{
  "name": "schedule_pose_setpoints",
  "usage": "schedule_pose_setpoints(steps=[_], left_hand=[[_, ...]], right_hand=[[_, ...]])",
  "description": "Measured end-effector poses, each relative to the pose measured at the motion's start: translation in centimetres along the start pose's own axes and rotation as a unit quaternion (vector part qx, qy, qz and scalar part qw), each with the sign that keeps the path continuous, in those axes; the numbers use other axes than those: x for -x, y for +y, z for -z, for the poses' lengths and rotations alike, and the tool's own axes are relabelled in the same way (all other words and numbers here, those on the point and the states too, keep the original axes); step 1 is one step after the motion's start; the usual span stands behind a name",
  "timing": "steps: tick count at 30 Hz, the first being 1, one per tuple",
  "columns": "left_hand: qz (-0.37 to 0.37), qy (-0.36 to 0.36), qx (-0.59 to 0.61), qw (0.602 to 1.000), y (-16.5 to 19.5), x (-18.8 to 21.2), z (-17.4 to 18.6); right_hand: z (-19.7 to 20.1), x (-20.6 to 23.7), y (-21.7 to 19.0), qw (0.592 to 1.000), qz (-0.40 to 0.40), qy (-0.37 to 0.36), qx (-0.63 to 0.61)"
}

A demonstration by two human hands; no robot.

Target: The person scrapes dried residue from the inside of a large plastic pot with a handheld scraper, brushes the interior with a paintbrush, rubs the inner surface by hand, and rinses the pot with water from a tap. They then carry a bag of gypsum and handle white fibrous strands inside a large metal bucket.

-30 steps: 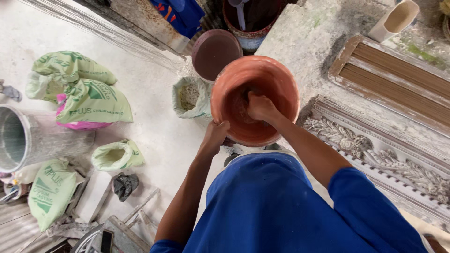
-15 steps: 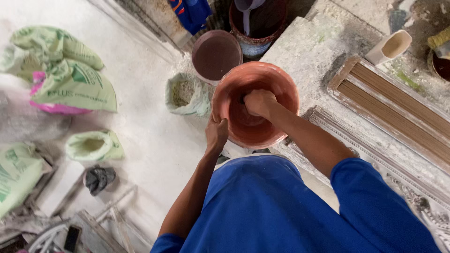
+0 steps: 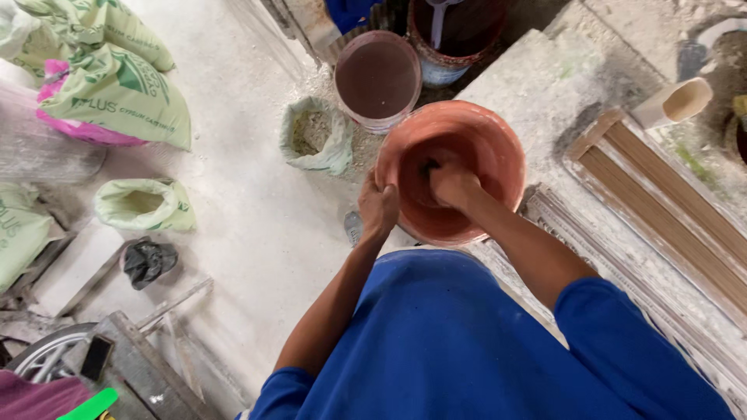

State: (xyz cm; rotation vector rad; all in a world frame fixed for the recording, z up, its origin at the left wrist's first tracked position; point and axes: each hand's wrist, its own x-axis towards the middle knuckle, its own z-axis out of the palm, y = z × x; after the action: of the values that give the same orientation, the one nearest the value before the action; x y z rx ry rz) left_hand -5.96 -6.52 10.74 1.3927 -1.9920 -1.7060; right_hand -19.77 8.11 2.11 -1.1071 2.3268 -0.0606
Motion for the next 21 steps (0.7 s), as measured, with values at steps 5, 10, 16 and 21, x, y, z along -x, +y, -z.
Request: schedule_pose_setpoints(steps=[5,10,16,21], left_hand=[[-0.028,-0.004,-0.001,1.000,-0.4,-0.1,-0.4],[-0.062,-0.011,-0.035,0.997,-1.2,0.1,-0.5],[-0.059,-0.017,-0.026,0.998,-0.9,0.1,-0.5],[-0.064,-0.021,-0.042,0.997,-1.2,0.9,-0.6]], right_hand=[[0.1,0.7,1.3,0.967,0.022,-0.255,-0.016],[0.1,0.0,0.8,0.996,-0.058,-0.056,0.031],[0.0,2.3,-0.1,0.977,-0.014,-0.212,-0.020],[1.7,1.1,2.1,0.993,-0.065,-0.092,0.031]])
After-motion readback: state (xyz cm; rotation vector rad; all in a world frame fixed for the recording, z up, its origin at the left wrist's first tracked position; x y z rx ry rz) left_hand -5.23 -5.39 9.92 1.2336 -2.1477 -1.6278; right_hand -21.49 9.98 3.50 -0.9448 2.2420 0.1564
